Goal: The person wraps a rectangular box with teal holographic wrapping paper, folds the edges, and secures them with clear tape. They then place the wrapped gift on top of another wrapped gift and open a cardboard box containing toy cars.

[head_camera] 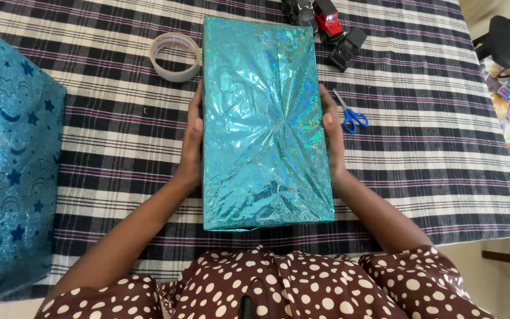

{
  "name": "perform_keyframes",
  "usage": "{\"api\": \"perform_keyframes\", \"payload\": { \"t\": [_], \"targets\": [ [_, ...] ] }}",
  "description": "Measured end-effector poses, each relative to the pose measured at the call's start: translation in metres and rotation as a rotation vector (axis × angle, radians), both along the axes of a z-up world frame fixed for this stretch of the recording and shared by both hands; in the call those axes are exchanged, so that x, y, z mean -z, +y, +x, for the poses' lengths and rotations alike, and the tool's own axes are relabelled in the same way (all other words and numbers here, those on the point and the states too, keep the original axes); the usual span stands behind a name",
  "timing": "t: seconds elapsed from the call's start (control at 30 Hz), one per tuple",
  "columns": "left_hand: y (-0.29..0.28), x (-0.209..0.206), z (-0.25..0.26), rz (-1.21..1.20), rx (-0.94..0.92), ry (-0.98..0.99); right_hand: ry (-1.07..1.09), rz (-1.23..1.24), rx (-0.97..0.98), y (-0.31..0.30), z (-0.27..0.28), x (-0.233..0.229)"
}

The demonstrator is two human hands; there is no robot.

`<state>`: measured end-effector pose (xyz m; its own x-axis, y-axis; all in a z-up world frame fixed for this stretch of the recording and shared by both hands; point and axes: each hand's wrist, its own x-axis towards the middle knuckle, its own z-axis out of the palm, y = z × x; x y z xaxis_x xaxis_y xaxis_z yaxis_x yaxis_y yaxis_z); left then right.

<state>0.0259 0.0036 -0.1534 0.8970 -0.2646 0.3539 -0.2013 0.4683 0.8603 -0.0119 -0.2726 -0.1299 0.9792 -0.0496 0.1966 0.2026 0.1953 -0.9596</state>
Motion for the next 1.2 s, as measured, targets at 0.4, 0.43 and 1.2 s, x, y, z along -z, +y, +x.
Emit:
{"api": "perform_keyframes", "payload": {
  "t": [0.4,0.43,1.2],
  "targets": [
    [-0.001,0.005,-0.018,-0.004,0.068,-0.007,0.511,0.910,-0.593,-0.008,-0.014,0.078],
    [0.000,0.006,-0.018,-0.001,0.079,-0.004,0.528,0.926,-0.608,-0.005,-0.016,0.078],
    [0.003,0.003,-0.020,0.194,-0.028,-0.155,0.695,0.849,-0.628,0.002,-0.012,0.092]
  ]
}}
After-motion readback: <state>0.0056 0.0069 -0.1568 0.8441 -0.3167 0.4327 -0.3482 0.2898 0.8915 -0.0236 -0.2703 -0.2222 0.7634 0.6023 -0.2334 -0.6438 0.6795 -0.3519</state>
